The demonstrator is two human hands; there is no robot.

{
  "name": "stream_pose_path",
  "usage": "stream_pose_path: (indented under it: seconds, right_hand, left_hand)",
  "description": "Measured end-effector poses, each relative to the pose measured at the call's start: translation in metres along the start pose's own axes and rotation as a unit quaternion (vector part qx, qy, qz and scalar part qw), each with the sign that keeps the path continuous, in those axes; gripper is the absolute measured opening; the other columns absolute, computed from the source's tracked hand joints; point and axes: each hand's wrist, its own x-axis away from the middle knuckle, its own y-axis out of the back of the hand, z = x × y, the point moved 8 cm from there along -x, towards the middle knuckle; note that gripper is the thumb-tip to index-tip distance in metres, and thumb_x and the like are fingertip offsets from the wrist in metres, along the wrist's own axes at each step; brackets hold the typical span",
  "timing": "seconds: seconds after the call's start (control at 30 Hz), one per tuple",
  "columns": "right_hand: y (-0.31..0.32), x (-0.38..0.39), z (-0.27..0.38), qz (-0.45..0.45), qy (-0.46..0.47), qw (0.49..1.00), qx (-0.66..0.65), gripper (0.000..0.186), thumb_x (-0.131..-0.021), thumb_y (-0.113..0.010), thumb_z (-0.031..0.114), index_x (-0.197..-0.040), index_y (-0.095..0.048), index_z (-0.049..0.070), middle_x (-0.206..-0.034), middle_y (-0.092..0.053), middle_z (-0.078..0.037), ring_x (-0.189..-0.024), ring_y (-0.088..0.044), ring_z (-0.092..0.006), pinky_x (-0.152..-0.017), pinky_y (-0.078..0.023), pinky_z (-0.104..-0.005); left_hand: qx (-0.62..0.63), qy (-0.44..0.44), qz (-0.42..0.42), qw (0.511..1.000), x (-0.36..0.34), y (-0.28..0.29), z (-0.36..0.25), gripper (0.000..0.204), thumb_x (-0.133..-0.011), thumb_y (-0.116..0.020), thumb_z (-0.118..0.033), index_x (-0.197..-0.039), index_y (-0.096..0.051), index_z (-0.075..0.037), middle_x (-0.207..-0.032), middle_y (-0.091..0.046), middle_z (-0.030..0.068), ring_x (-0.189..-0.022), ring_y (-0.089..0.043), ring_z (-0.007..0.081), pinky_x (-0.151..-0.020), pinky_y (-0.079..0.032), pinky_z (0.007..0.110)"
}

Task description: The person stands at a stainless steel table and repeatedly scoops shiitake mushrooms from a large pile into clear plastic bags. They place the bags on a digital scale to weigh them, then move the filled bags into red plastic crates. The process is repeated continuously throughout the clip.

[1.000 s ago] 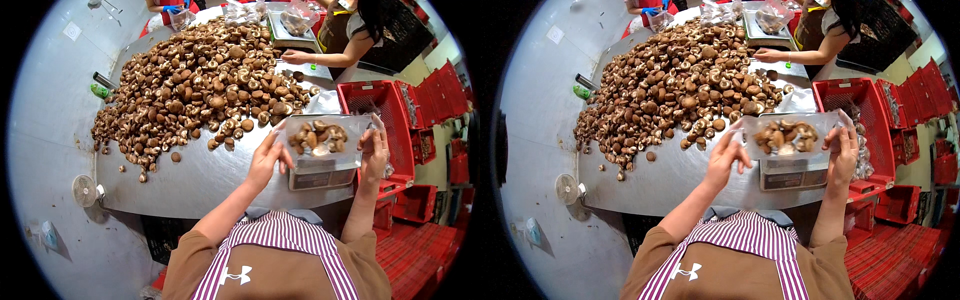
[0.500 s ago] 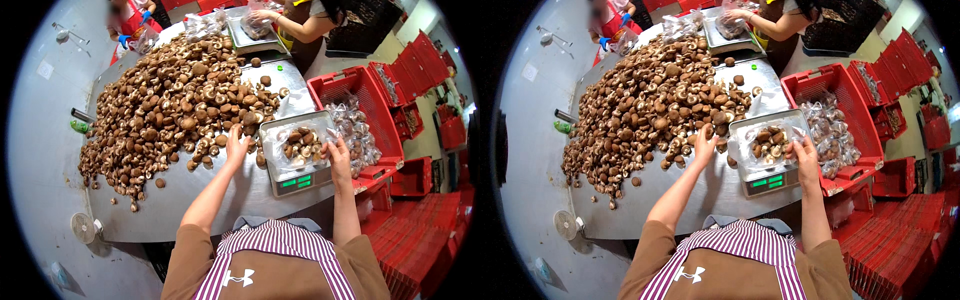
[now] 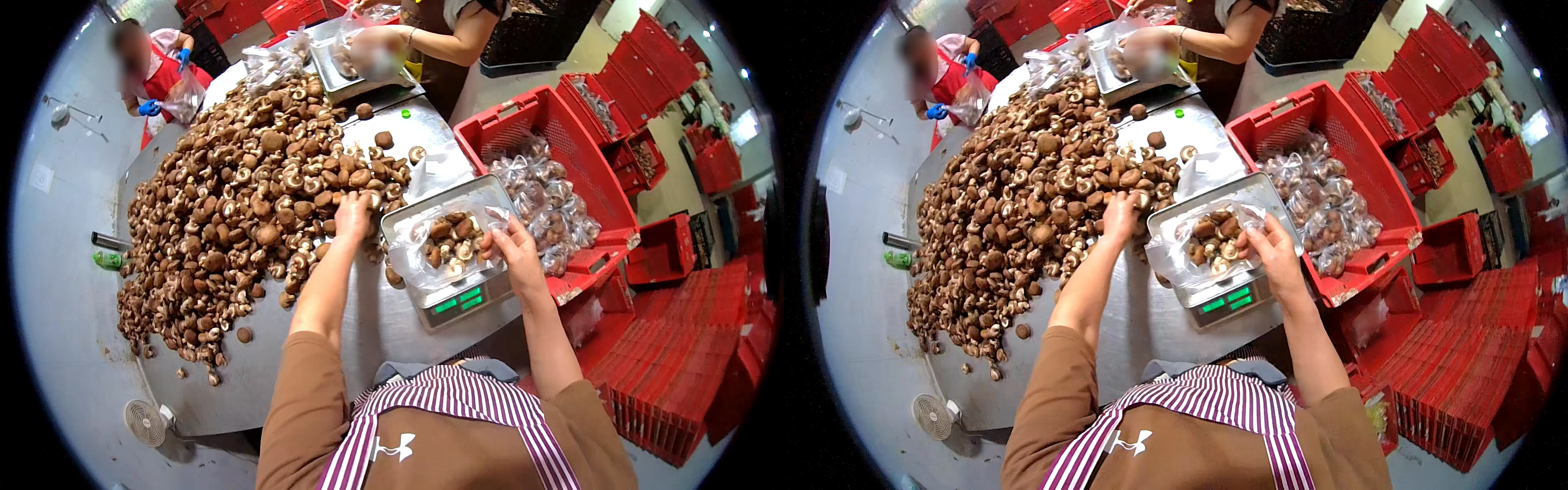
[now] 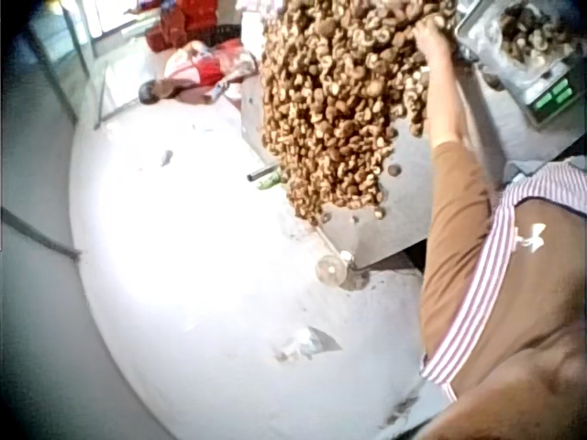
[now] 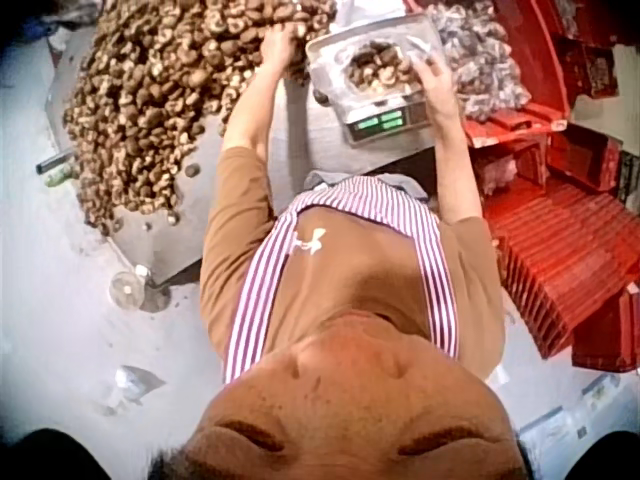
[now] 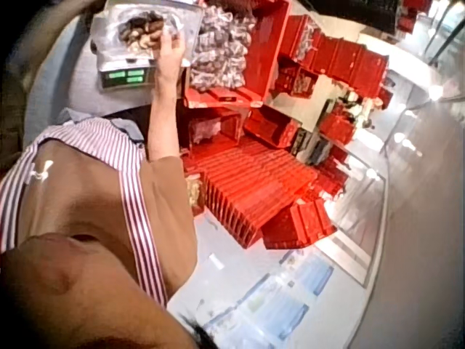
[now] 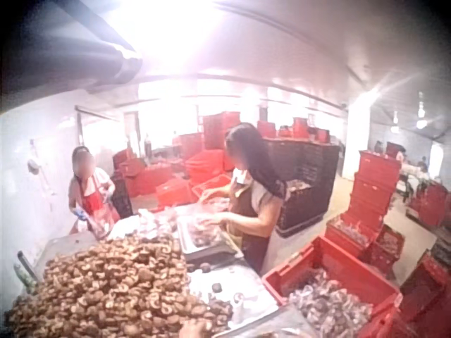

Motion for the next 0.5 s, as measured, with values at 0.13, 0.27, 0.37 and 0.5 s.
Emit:
stream_pose_path:
  seconds: [0.13,0.27,0.37,0.5]
  right_hand:
    - [-0.007,-0.003,0.008,0.016,-0.004,1.0,-0.015,0.032,-0.097,-0.052,0.014,-0.127,-0.054,0.004,-0.084,-0.062,-0.004,-0.072,-0.059,-0.0101,-0.069,-0.049,-0.0236]
    - [0.004,-0.009,0.004,0.023,-0.006,0.999,-0.038,0.032,-0.097,-0.052,0.015,-0.127,-0.054,0.003,-0.084,-0.062,-0.004,-0.073,-0.059,-0.0112,-0.069,-0.048,-0.0241]
    - [0.007,-0.012,0.006,0.025,-0.001,0.998,-0.055,0.032,-0.098,-0.052,0.015,-0.127,-0.054,0.003,-0.084,-0.062,-0.004,-0.074,-0.059,-0.0115,-0.07,-0.048,-0.0248]
    - [0.006,-0.017,0.004,0.044,0.013,0.998,-0.043,0.03,-0.098,-0.053,0.015,-0.125,-0.055,0.003,-0.085,-0.062,-0.004,-0.074,-0.059,-0.0109,-0.071,-0.048,-0.0249]
  left_hand:
    - [0.296,0.161,-0.095,0.937,0.01,0.021,0.058,0.044,-0.078,-0.074,-0.009,-0.12,-0.063,-0.007,-0.107,-0.066,0.0105,-0.095,-0.065,0.0231,-0.081,-0.054,0.036]
    - [0.59,0.165,0.005,0.791,0.016,0.092,-0.042,0.05,-0.079,-0.07,0.001,-0.126,-0.06,-0.009,-0.102,-0.066,0.0067,-0.079,-0.066,0.0132,-0.063,-0.058,0.025]
    - [0.446,-0.002,0.13,0.886,0.027,0.113,-0.147,0.049,-0.078,-0.072,-0.003,-0.125,-0.062,-0.012,-0.105,-0.064,0.0061,-0.093,-0.065,0.0195,-0.081,-0.056,0.032]
    - [0.192,-0.14,0.104,0.966,0.047,0.071,-0.215,0.058,-0.07,-0.076,-0.006,-0.125,-0.06,-0.013,-0.121,-0.056,0.0133,-0.111,-0.055,0.0316,-0.09,-0.05,0.039]
